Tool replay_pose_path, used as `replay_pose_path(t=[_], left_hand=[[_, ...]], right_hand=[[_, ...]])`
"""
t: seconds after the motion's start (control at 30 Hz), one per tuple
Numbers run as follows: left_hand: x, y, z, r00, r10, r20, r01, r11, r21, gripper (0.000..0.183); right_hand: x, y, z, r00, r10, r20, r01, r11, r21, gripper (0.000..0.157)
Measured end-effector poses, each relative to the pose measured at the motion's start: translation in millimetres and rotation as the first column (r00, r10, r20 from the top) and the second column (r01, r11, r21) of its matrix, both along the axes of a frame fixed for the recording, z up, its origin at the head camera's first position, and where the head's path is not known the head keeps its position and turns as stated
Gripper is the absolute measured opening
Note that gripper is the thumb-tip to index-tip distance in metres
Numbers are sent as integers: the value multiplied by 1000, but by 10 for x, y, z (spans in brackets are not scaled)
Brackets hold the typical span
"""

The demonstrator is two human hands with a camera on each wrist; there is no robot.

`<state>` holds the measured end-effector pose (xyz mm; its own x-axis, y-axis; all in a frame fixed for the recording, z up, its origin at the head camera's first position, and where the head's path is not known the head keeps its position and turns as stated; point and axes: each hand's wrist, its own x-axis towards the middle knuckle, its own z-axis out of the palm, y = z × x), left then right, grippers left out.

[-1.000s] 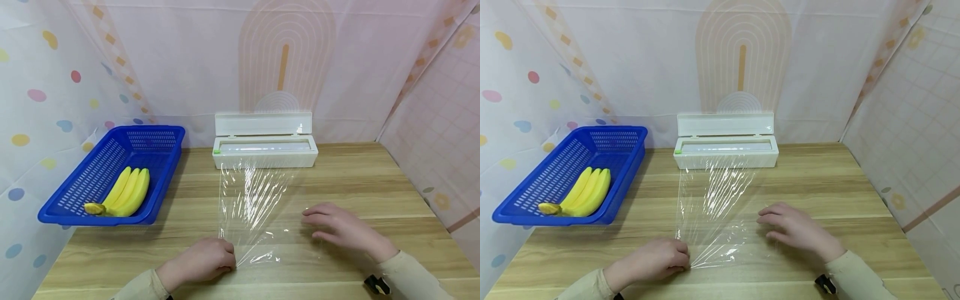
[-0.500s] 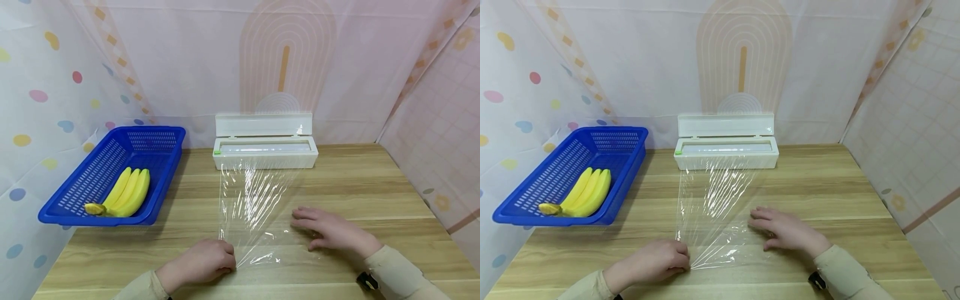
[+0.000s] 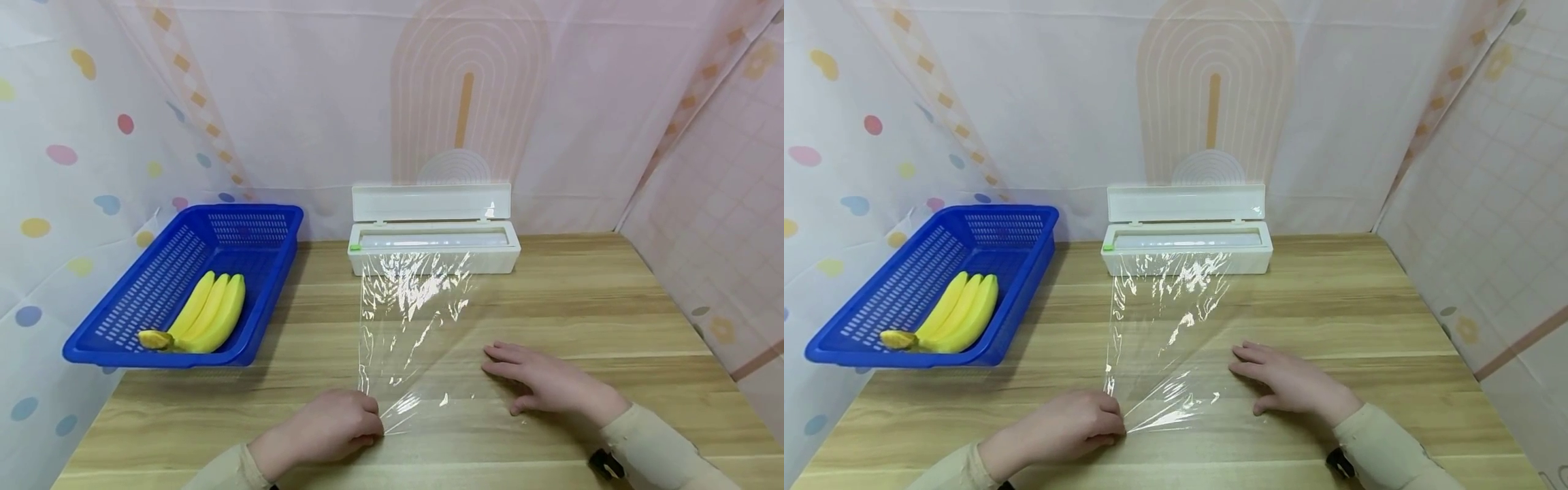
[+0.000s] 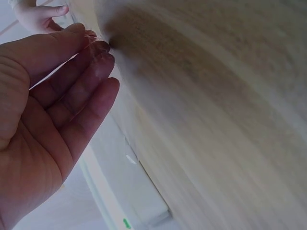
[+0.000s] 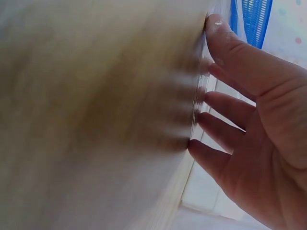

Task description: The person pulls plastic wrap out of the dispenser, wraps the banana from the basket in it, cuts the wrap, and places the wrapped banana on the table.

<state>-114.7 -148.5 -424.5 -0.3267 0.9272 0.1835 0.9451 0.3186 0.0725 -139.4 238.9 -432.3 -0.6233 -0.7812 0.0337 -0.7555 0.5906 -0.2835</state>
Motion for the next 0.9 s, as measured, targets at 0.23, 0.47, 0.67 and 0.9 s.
replay_pose_path(t=[0.23,0.47,0.67,0.9], left_hand=[[19,-17,37,1000,12,-4,-12,1000,-26,17],[10,-42,41,999,15,35,-15,1000,6,17],[-31,-101,127,999,44,20,-45,997,66,15],[-100,-199,270,995,95,25,-97,992,76,20]], right_hand=[[79,14,26,998,-58,29,57,998,29,75],[119,18,16,998,-65,23,65,998,13,77],[135,36,4,998,-59,-3,59,998,-21,76],[144,34,-13,998,-65,-3,65,998,-23,77]])
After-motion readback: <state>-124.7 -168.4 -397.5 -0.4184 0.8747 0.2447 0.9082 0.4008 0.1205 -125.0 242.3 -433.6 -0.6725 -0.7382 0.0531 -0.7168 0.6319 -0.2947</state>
